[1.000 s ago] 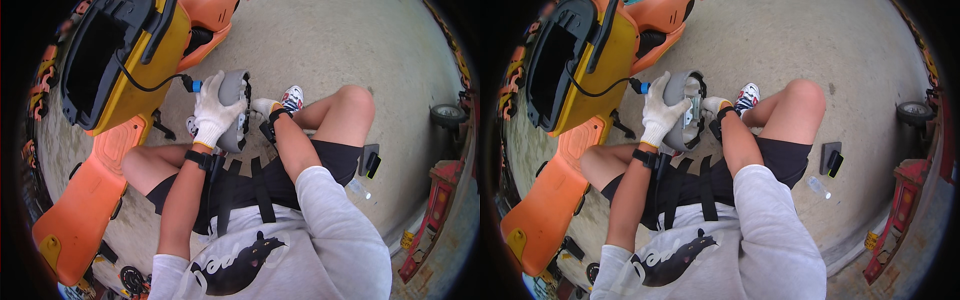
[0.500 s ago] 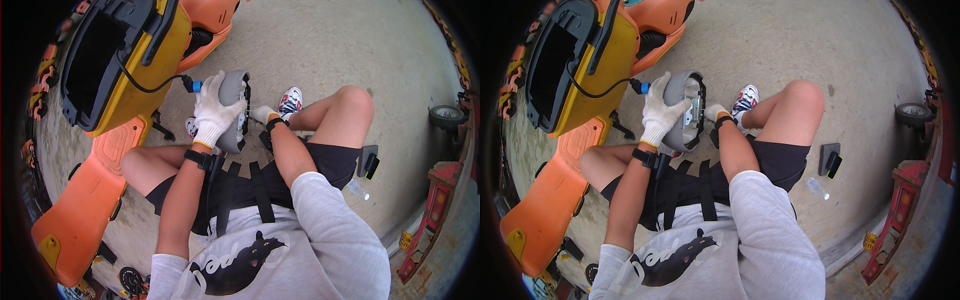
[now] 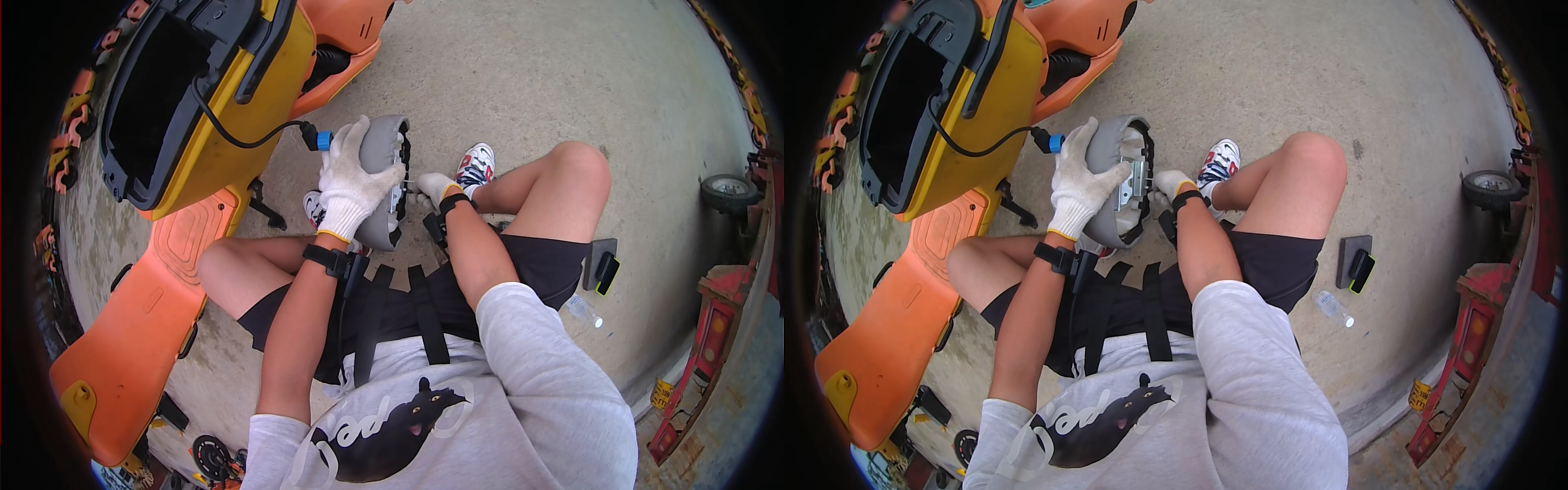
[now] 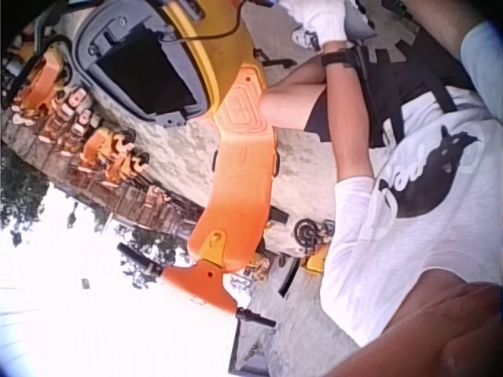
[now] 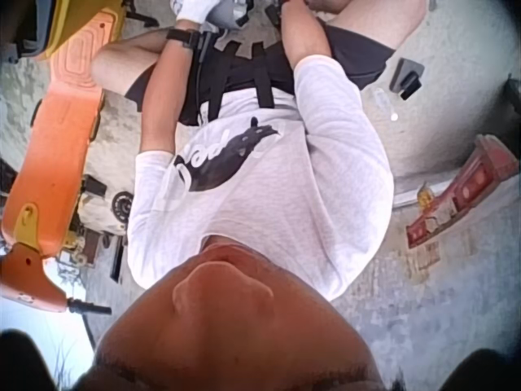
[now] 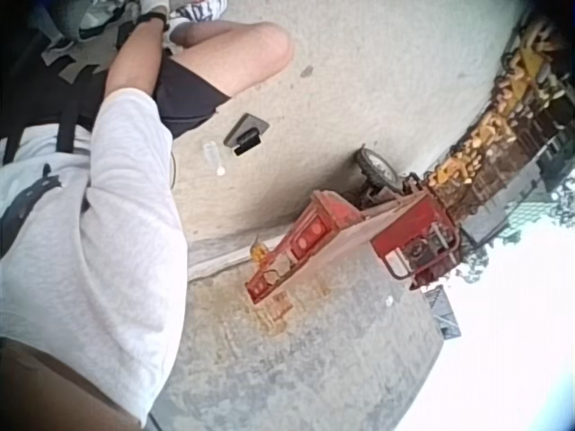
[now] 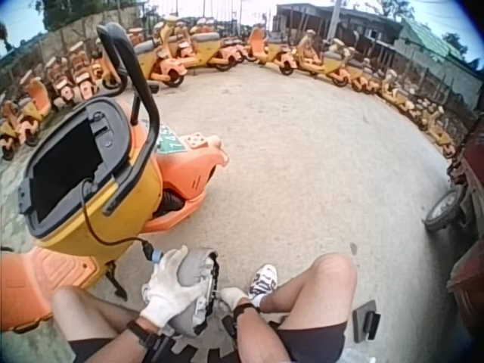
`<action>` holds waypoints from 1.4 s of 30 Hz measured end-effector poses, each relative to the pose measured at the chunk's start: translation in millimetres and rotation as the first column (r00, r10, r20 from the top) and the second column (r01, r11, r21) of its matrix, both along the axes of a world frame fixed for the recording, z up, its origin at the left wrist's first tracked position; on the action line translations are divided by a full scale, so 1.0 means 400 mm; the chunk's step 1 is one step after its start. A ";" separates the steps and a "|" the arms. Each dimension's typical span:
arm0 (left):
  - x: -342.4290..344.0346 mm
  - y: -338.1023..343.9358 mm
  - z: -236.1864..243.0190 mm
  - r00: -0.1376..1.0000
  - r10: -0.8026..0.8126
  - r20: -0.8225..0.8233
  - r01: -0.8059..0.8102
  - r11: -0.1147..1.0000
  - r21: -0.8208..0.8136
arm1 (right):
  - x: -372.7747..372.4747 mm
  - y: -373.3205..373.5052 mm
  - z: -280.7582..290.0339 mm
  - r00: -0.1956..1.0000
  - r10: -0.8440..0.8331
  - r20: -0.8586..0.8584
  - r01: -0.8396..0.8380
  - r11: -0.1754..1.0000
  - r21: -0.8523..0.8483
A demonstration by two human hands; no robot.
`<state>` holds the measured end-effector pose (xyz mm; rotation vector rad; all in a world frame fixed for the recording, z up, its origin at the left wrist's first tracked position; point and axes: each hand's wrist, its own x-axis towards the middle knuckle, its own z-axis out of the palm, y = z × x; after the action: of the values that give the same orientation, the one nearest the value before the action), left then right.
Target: Repairing a component of an electric scooter using manual and electric tools.
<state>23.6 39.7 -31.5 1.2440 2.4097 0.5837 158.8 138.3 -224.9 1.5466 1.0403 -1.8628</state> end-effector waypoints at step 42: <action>-0.041 -0.053 0.001 0.997 0.067 -0.023 -0.067 0.998 -0.012 | -0.063 -0.179 -0.179 0.677 0.736 0.003 -0.701 0.643 0.307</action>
<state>7.0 18.5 -31.1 1.1746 2.4786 0.5749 133.5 66.7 -296.7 0.9026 1.7364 -1.2674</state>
